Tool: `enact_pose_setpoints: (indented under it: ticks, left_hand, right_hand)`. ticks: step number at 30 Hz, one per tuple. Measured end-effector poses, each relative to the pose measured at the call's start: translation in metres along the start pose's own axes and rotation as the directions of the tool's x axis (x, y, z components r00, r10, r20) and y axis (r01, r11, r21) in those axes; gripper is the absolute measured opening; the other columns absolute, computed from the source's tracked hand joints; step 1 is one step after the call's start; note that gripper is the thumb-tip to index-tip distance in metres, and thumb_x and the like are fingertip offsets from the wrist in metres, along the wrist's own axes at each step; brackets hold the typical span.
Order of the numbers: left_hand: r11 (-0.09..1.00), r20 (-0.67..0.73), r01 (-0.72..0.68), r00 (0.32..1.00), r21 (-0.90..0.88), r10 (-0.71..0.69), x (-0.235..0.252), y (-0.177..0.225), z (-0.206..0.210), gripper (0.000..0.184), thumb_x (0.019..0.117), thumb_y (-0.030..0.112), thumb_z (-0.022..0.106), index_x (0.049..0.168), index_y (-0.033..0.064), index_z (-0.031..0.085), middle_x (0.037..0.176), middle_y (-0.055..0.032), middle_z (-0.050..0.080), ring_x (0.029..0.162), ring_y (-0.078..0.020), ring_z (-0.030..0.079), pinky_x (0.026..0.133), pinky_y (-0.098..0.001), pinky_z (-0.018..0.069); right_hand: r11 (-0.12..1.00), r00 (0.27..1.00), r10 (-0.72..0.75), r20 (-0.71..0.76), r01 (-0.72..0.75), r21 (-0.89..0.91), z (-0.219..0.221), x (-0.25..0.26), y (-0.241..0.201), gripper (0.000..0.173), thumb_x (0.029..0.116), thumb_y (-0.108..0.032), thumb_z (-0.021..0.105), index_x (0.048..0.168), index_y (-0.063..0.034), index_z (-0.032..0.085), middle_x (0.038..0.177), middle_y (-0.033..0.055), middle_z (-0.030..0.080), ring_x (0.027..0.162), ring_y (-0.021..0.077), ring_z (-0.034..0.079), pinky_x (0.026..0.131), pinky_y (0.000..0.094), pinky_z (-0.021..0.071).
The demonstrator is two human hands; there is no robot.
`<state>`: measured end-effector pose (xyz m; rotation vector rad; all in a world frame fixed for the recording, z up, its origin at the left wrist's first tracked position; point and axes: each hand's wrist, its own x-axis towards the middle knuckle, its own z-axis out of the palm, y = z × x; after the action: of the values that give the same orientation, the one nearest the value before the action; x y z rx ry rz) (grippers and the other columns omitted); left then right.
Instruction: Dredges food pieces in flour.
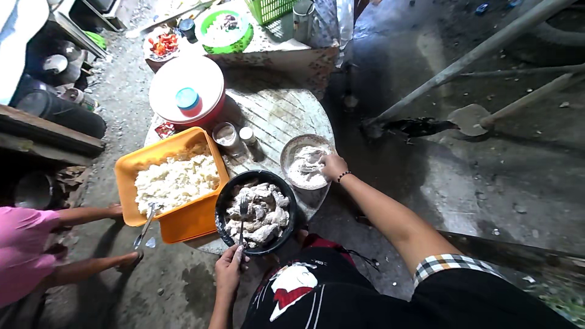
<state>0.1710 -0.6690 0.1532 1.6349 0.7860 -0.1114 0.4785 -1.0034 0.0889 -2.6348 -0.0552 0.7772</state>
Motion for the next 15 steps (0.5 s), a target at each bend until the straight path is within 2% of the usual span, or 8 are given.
enact_pose_setpoints:
  ticks: [4, 7, 11, 15]
  left_hand:
    - [1.000, 0.008, -0.006, 1.000, -0.003, 0.006, 0.001, 0.002, 0.002, 0.022, 0.1055, 0.007, 0.053, 0.114, -0.0043, 0.070, 0.073, -0.0082, 0.071, 0.053, -0.0110, 0.064, 0.047, -0.0237, 0.0537]
    - [1.000, 0.011, -0.006, 1.000, 0.008, 0.006, 0.002, 0.005, 0.003, 0.022, 0.1058, 0.008, 0.053, 0.114, -0.0047, 0.069, 0.073, -0.0076, 0.071, 0.054, -0.0108, 0.064, 0.048, -0.0241, 0.0548]
    - [1.000, 0.011, 0.010, 1.000, 0.026, -0.010, 0.005, 0.005, 0.002, 0.023, 0.1064, 0.010, 0.052, 0.115, -0.0047, 0.068, 0.074, -0.0071, 0.070, 0.054, -0.0105, 0.064, 0.049, -0.0247, 0.0550]
    - [1.000, 0.015, -0.001, 1.000, 0.018, 0.000, 0.006, 0.006, 0.000, 0.022, 0.1058, 0.008, 0.053, 0.114, -0.0044, 0.069, 0.074, -0.0073, 0.071, 0.054, -0.0103, 0.064, 0.049, -0.0241, 0.0550]
  right_hand:
    - [0.985, 0.996, -0.084, 0.027, 0.087, -0.150, 0.016, -0.010, -0.004, 0.023, 0.0915, -0.006, 0.071, 0.114, -0.0032, 0.074, 0.119, 0.0247, 0.070, 0.117, 0.0448, 0.065, 0.096, 0.0669, 0.0518]
    - [0.989, 0.993, -0.112, -0.021, 0.110, -0.102, 0.011, -0.011, -0.009, 0.025, 0.0917, -0.008, 0.070, 0.116, -0.0029, 0.073, 0.120, 0.0244, 0.069, 0.117, 0.0446, 0.065, 0.097, 0.0664, 0.0510]
    - [0.991, 0.986, -0.134, -0.094, 0.135, 0.009, -0.010, -0.015, -0.027, 0.025, 0.0872, -0.014, 0.074, 0.111, -0.0045, 0.075, 0.107, 0.0214, 0.074, 0.106, 0.0414, 0.069, 0.095, 0.0659, 0.0526]
    - [0.986, 0.984, -0.165, -0.074, 0.161, -0.048, -0.013, -0.027, -0.048, 0.023, 0.0879, -0.012, 0.074, 0.109, -0.0047, 0.076, 0.109, 0.0206, 0.073, 0.108, 0.0409, 0.069, 0.093, 0.0647, 0.0528]
